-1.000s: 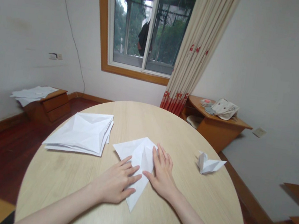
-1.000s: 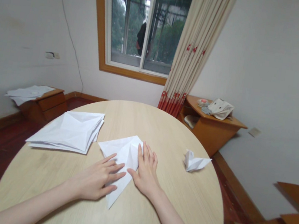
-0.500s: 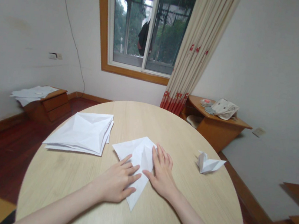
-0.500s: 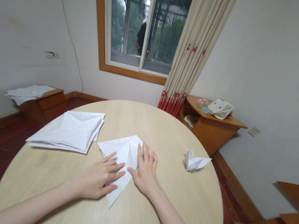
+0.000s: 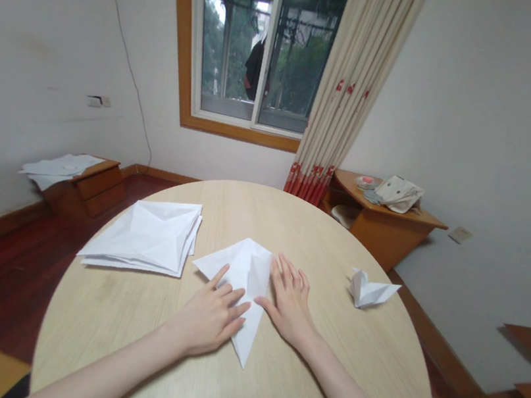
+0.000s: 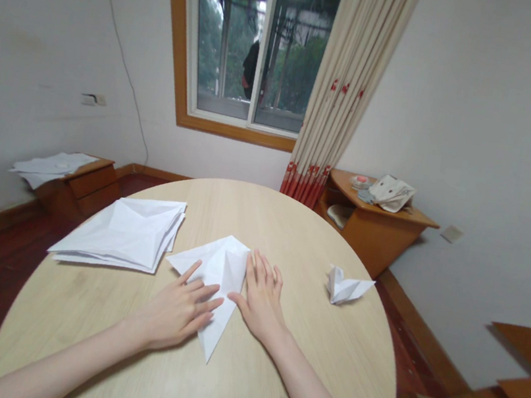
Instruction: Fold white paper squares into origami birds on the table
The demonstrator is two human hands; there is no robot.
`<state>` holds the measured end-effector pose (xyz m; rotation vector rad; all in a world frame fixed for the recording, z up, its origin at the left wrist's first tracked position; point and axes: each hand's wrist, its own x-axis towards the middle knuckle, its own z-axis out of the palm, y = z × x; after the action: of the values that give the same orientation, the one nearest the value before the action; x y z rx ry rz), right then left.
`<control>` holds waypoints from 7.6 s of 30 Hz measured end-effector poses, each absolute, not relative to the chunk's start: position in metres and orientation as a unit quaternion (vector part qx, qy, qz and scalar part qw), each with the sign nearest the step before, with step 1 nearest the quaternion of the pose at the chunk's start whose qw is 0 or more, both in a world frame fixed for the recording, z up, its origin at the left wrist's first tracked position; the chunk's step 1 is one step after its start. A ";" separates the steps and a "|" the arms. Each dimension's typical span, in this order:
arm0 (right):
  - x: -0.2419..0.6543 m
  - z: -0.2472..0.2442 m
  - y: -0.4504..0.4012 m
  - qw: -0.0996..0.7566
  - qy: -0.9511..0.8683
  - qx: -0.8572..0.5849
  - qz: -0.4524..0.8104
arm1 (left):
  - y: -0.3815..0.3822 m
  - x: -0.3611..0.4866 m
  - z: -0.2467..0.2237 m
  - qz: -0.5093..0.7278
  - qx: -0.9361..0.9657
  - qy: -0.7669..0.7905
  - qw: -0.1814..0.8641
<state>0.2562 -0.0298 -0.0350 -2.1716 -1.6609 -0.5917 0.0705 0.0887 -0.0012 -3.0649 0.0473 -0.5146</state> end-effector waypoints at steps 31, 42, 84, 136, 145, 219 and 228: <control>0.251 -0.017 -0.038 0.192 -0.609 -0.768 -0.043 | 0.094 0.070 -0.002 -0.151 -0.988 -0.006 -0.011; 0.249 -0.016 -0.038 0.220 -0.617 -0.756 0.004 | 0.093 0.071 -0.002 -0.157 -0.988 -0.011 -0.006; 0.220 0.004 -0.053 0.216 -0.696 -0.646 0.226 | 0.095 0.069 -0.001 -0.141 -0.990 -0.011 -0.013; 0.246 -0.008 -0.045 0.325 -0.711 -0.615 -0.103 | 0.086 0.069 0.005 -0.181 -0.979 -0.020 -0.091; 0.252 -0.009 -0.048 0.258 -0.697 -0.628 -0.230 | 0.083 0.066 0.009 -0.176 -0.979 0.045 -0.089; 0.229 -0.012 -0.042 0.384 -0.605 -0.691 0.098 | 0.129 0.067 -0.007 -0.422 -0.889 -0.049 -0.170; 0.229 -0.016 -0.042 0.350 -0.633 -0.688 0.059 | 0.125 0.068 -0.010 -0.404 -0.894 -0.053 -0.188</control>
<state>0.2294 -0.0420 -0.0163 -1.7819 -1.6386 0.1540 0.0680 0.1247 -0.0102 -3.2033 -0.1917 -1.4466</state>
